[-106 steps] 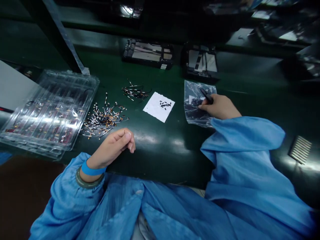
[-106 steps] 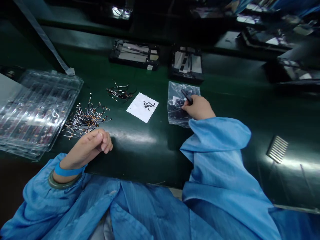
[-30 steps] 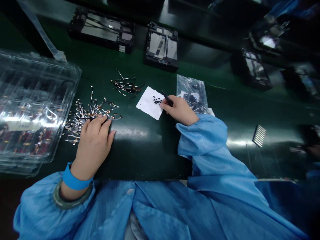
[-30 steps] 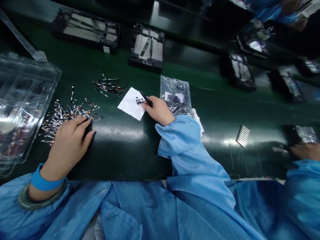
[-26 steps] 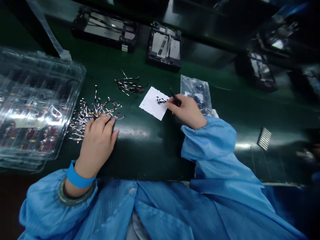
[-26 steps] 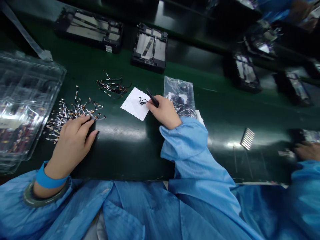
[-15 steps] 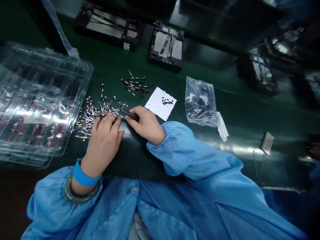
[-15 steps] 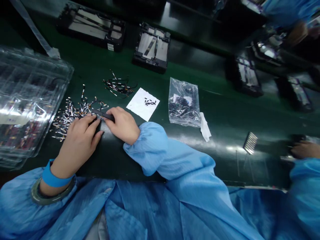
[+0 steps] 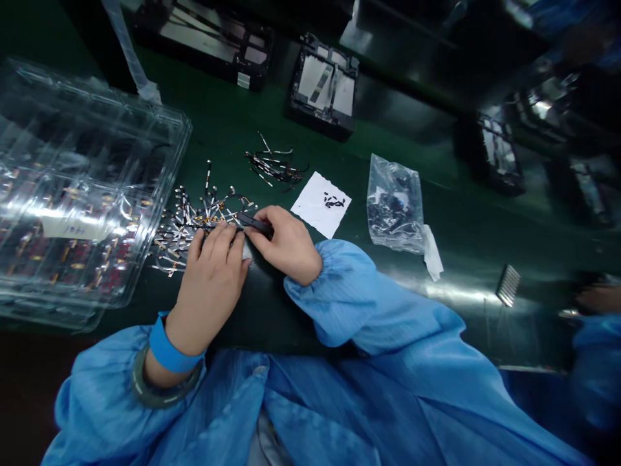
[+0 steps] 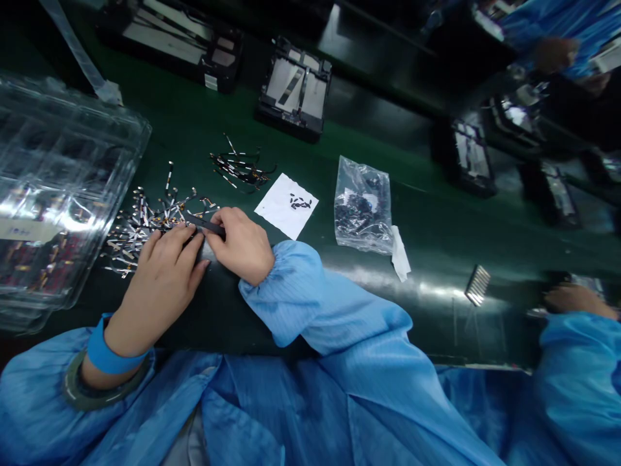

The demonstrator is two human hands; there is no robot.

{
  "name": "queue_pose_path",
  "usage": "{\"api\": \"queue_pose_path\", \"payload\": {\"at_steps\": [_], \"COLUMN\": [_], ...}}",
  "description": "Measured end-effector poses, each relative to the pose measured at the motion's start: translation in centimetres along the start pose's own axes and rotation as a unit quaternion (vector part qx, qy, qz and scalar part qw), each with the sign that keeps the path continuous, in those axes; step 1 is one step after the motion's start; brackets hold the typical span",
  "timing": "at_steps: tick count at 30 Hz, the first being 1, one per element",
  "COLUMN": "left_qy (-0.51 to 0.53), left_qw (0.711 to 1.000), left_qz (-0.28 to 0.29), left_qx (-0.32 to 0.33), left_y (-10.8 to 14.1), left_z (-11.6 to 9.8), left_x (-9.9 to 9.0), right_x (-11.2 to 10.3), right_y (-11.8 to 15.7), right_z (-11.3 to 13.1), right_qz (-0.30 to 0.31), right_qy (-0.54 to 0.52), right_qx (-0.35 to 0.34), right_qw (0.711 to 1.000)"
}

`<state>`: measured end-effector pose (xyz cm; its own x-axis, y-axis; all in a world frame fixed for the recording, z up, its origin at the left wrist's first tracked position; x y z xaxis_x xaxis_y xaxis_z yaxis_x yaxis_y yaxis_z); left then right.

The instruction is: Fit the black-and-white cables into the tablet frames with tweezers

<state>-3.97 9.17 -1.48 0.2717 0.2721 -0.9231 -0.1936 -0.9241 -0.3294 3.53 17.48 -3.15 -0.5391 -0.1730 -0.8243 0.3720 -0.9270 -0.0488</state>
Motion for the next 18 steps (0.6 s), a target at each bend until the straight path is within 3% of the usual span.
{"api": "queue_pose_path", "payload": {"at_steps": [6,13,18], "left_qy": [0.009,0.008,-0.004], "left_qw": [1.000,1.000,1.000], "left_qz": [0.000,0.001,-0.009], "left_qx": [-0.007,-0.009,0.006], "left_y": [0.0,-0.1,0.0], "left_z": [0.1,0.1,0.1], "left_x": [0.0,0.0,-0.2], "right_x": [-1.7,0.7,0.9], "right_y": [1.2,1.9,2.0], "right_z": [0.1,1.0,1.6], "right_qz": [-0.046,0.051,0.061], "right_qy": [-0.023,0.128,0.229], "right_qx": [-0.097,-0.171,-0.216], "right_qw": [0.994,0.976,0.947]}}
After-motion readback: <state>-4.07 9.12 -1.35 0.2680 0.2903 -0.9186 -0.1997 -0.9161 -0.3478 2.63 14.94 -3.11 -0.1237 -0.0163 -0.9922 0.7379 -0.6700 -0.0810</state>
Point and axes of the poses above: each hand's wrist, its own y-axis away from the middle knuckle, its own x-axis out of the palm, z = x × y, the point moved 10 cm from there along -y, towards the middle knuckle, and after that the axes turned 5 degrees about -z, right-handed, at the moved point
